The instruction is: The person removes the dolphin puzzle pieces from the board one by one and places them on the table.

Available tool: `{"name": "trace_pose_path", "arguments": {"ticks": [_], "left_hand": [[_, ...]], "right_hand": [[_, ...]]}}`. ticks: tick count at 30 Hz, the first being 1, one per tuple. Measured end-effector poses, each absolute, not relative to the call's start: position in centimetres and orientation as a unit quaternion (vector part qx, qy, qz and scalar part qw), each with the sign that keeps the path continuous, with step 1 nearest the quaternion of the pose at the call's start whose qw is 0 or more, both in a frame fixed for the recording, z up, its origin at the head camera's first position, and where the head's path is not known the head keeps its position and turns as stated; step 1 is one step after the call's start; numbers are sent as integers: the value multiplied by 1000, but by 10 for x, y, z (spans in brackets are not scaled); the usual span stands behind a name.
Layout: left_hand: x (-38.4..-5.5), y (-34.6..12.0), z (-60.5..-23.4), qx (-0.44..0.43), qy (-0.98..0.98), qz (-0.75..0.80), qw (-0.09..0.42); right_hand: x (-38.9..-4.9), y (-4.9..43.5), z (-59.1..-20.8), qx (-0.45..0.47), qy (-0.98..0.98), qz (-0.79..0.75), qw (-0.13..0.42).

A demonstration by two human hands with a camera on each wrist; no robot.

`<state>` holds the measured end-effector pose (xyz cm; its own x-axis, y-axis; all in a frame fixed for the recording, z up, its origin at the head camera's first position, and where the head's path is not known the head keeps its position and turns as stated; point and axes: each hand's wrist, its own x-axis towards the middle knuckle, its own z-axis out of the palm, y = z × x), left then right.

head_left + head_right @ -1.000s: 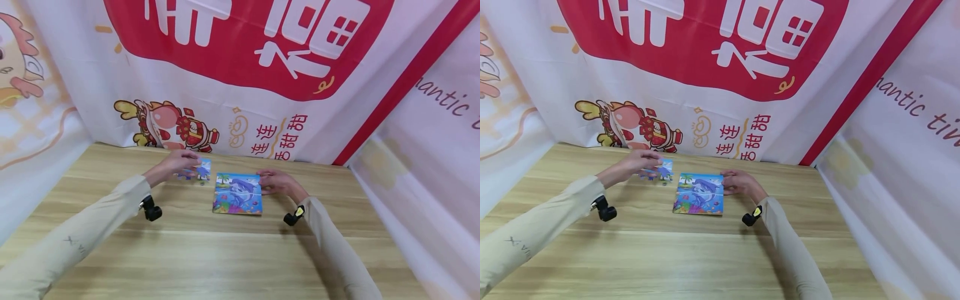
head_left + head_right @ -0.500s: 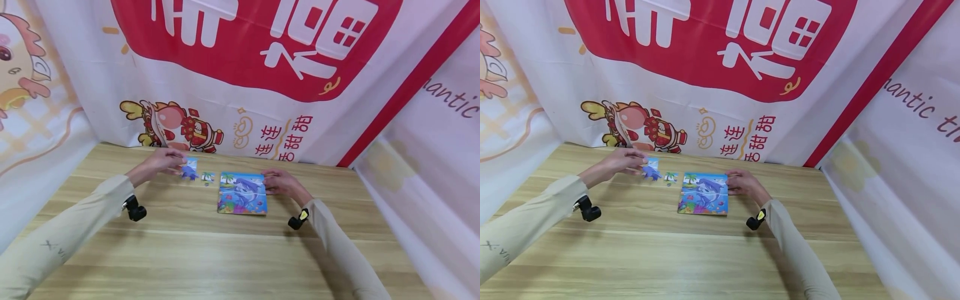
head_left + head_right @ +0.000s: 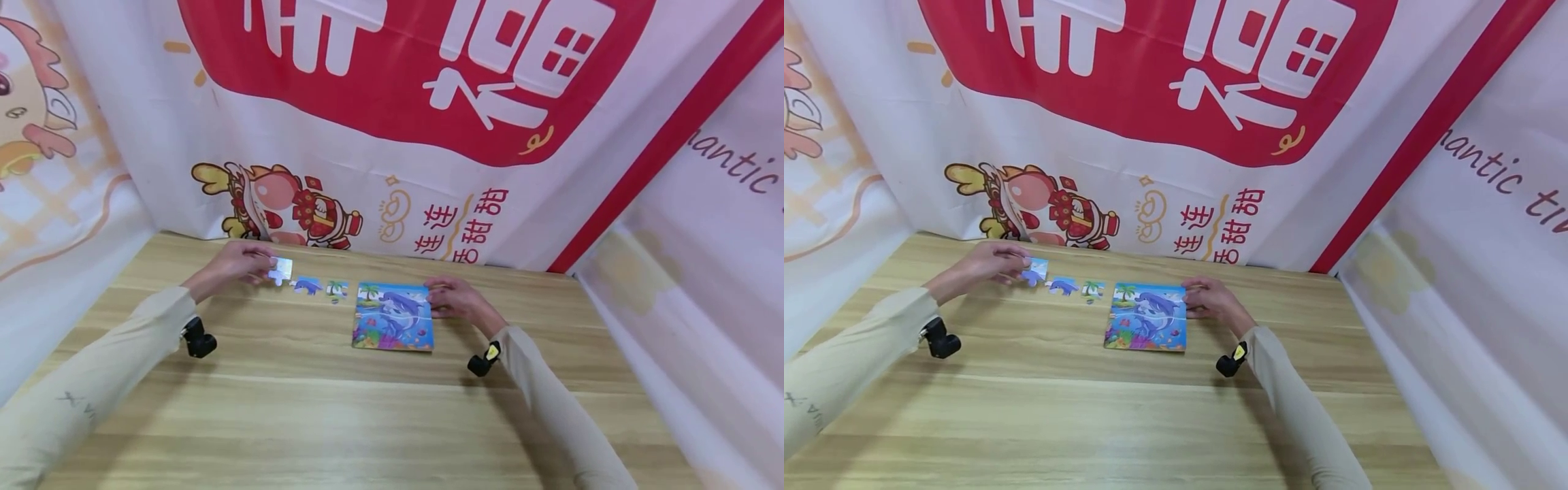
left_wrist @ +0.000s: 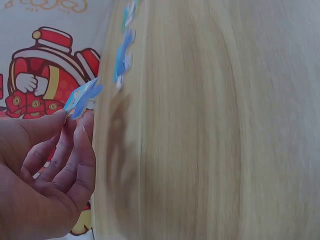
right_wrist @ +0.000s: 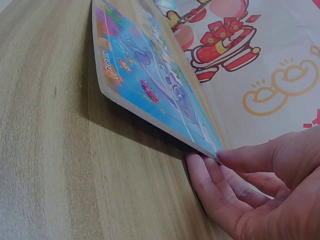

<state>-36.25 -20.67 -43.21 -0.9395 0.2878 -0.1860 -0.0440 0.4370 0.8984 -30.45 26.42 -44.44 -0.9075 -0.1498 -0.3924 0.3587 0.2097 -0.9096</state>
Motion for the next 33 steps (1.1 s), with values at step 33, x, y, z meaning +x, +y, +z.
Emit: {"name": "trace_pose_path", "arguments": {"ticks": [33], "left_hand": [[-358, -213, -446, 67, 875, 459, 140]], "right_hand": [[-304, 259, -442, 72, 782, -588, 194]]}}
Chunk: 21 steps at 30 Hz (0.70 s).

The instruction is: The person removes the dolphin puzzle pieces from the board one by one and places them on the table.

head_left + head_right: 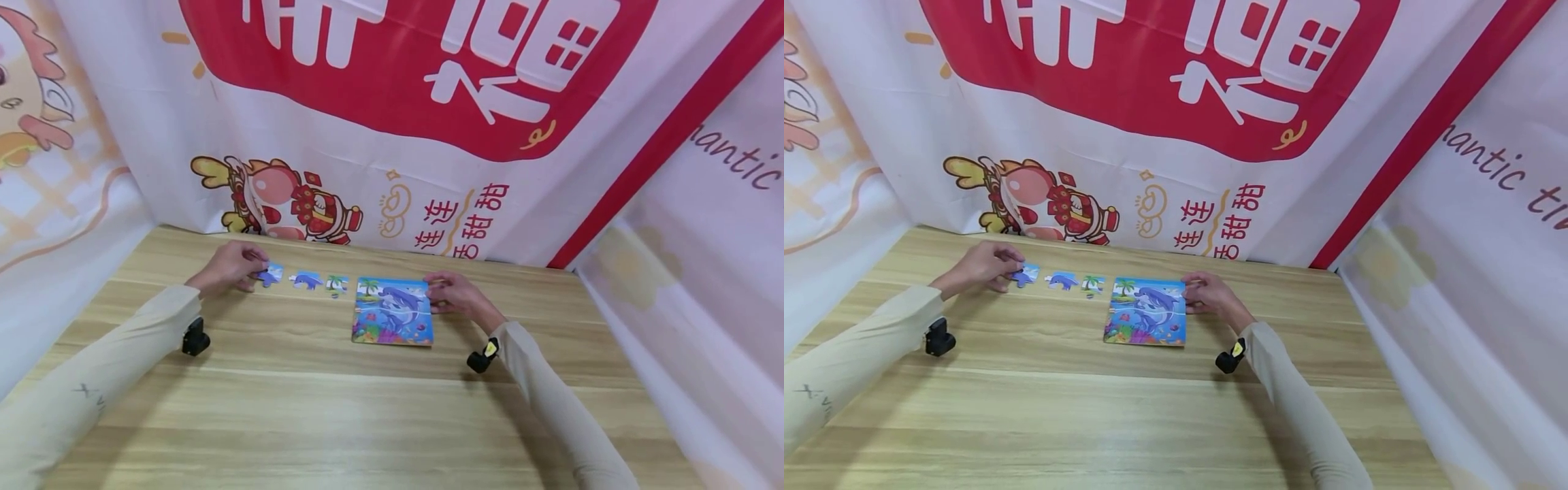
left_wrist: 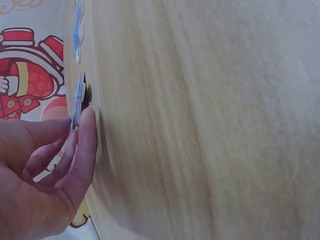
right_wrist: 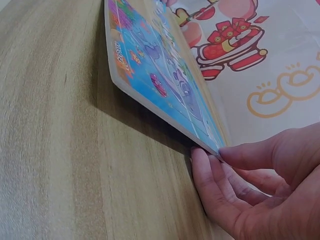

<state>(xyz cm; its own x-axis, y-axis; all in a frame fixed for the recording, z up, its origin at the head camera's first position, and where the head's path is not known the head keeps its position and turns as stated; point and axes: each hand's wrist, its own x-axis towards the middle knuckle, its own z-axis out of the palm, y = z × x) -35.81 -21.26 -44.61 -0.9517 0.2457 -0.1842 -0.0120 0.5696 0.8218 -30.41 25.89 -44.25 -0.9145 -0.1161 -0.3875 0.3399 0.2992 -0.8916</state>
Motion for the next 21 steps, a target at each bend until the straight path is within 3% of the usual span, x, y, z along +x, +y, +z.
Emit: {"name": "trace_pose_path", "arguments": {"ticks": [21], "left_hand": [[-351, -212, -444, 53, 896, 428, 104]], "right_hand": [[-305, 256, -443, 79, 785, -582, 195]]}}
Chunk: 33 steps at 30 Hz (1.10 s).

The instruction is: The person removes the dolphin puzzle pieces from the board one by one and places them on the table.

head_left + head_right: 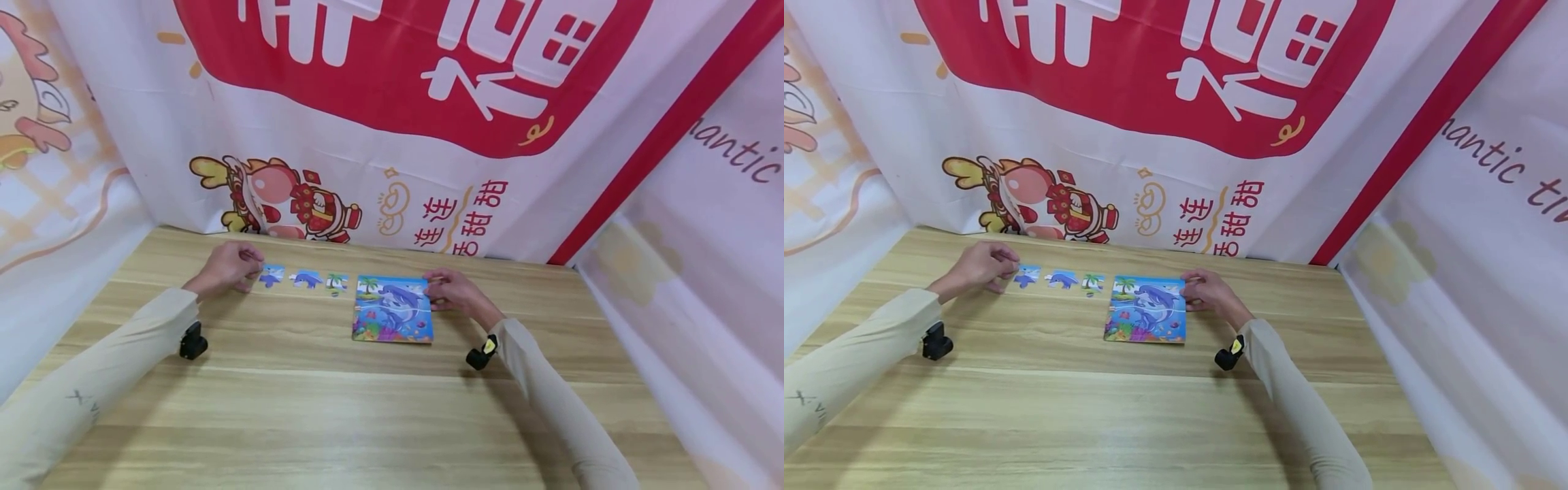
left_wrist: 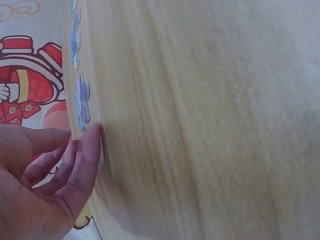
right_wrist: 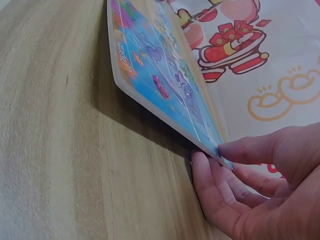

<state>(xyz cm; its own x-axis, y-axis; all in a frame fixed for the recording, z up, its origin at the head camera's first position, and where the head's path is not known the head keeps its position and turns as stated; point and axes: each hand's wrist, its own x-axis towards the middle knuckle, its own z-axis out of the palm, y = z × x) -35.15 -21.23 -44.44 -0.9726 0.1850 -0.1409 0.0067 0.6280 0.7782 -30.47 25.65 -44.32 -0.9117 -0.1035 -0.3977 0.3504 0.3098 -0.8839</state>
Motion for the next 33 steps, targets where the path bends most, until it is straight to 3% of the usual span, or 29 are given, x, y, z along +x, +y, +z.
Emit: {"name": "trace_pose_path", "arguments": {"ticks": [17, 27, 33], "left_hand": [[-351, -197, -442, 98, 918, 382, 48], [-351, -173, -439, 131, 910, 391, 30], [-347, -151, -435, 134, 897, 420, 45]], "right_hand": [[-300, 254, -445, 63, 792, -577, 189], [-299, 247, -441, 73, 807, -556, 187], [-298, 242, -440, 77, 827, -526, 182]]}}
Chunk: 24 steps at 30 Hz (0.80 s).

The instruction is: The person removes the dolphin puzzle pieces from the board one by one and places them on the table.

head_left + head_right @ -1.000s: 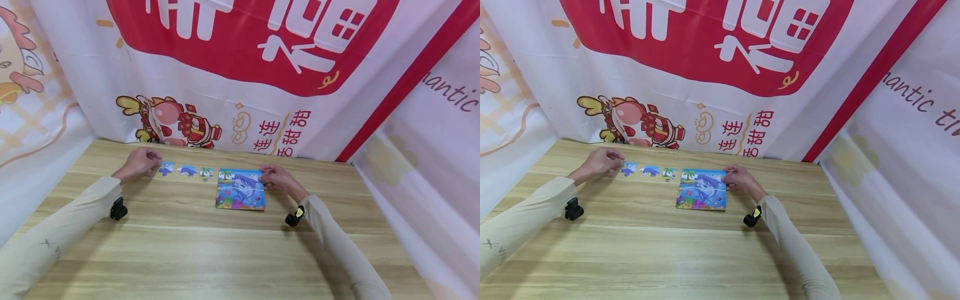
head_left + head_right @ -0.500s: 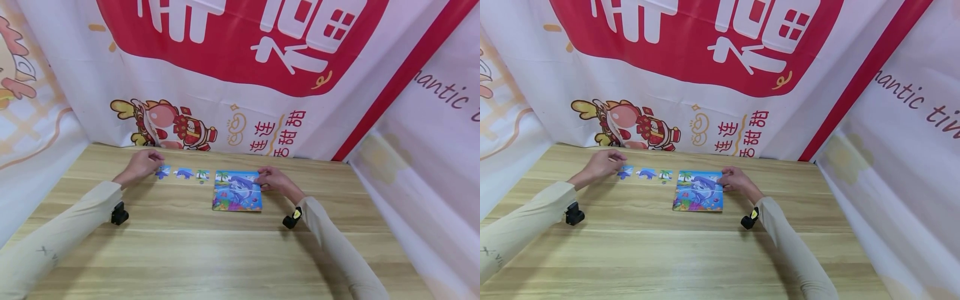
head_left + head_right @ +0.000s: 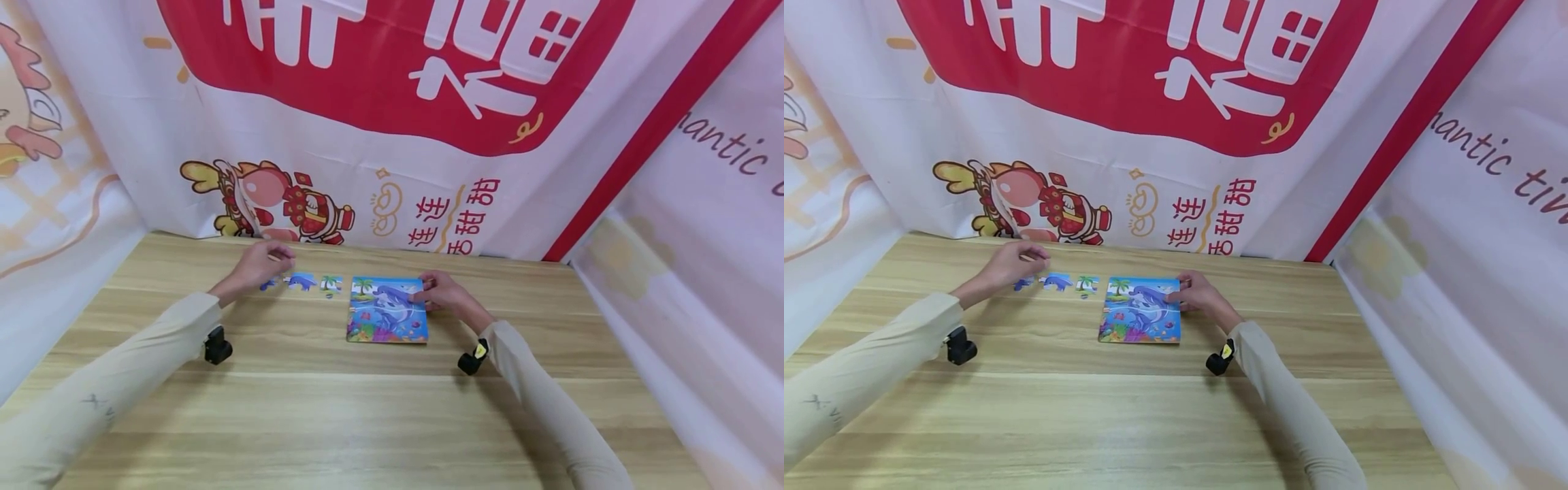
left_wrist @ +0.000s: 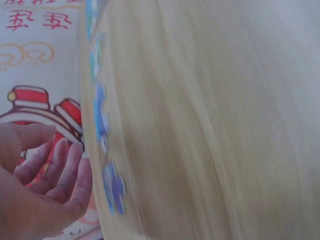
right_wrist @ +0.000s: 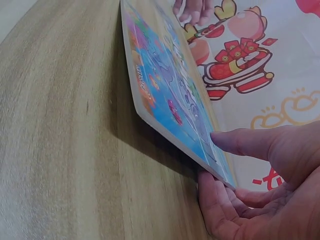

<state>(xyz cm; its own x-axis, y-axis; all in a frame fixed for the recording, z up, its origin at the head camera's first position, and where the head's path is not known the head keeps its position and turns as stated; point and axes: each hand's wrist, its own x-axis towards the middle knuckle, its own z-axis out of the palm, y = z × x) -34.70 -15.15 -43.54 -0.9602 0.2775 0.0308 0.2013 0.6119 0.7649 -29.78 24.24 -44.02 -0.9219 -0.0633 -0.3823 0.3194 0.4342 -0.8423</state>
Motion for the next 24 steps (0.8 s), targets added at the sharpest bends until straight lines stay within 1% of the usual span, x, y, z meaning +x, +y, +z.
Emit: {"name": "trace_pose_path", "arguments": {"ticks": [9, 13, 18, 24], "left_hand": [[-344, -118, -430, 156, 875, 453, 71], [-342, -102, -431, 175, 864, 463, 96], [-335, -93, -432, 205, 847, 475, 123], [-337, -84, -429, 220, 828, 488, 167]], "right_hand": [[-296, 234, -436, 82, 866, -465, 163], [-291, 235, -440, 83, 884, -437, 145], [-288, 230, -446, 59, 889, -438, 121], [-289, 223, -444, 57, 889, -440, 117]]}}
